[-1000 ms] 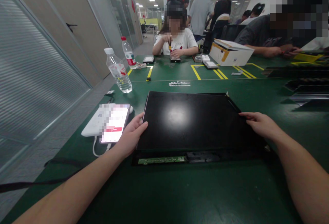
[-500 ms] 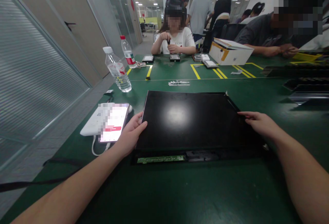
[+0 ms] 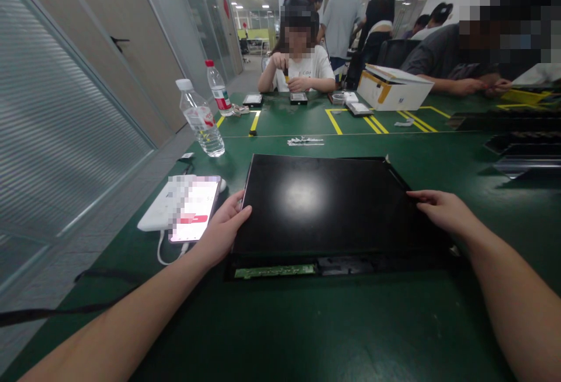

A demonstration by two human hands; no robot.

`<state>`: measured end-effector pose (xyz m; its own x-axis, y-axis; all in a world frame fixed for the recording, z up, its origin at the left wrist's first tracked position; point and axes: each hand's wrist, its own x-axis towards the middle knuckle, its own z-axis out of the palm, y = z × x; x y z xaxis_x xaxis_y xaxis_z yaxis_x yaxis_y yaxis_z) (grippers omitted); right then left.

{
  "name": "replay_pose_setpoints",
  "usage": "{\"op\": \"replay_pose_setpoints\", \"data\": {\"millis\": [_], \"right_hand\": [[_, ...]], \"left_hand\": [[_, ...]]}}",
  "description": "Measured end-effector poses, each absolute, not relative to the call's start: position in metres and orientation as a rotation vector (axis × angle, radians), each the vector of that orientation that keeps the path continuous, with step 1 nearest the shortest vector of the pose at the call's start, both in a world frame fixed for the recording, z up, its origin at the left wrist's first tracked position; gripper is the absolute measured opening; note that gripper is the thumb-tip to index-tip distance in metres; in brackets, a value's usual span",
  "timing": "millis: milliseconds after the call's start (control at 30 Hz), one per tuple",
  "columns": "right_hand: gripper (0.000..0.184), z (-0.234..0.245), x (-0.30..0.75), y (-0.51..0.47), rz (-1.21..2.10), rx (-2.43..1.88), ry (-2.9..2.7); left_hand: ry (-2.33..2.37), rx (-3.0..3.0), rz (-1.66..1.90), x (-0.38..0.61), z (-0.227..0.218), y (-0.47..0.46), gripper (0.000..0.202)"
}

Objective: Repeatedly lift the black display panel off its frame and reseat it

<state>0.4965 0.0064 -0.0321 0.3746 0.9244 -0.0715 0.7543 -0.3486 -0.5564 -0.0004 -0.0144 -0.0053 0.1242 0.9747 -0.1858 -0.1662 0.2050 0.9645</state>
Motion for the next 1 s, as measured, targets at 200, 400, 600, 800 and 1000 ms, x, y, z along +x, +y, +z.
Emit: {"op": "replay_pose_setpoints", "data": {"millis": [200,400,600,800,1000], "right_hand": [[0.046,-0.028,0.492,0.007,0.542,-2.242,-1.383],[0.045,-0.031,0.496,0.008,0.553,-2.236,-1.359],[0.045,-0.041,0.505,0.010,0.651,-2.145,-1.282],[0.044,-0.040,0.504,0.009,0.626,-2.173,-1.238],[0.046,-0.033,0.498,0.008,0.649,-2.202,-1.209]], "left_hand": [[1.076,0.996,1.032,-0.005,-0.009,-0.011,0.071],[1.098,1.025,1.084,0.000,-0.004,-0.014,0.069],[1.226,1.257,1.141,-0.002,-0.004,-0.015,0.058],[1.489,1.679,1.057,-0.018,-0.014,-0.009,0.052],[1.587,1.808,0.878,-0.020,-0.022,-0.004,0.050]]}}
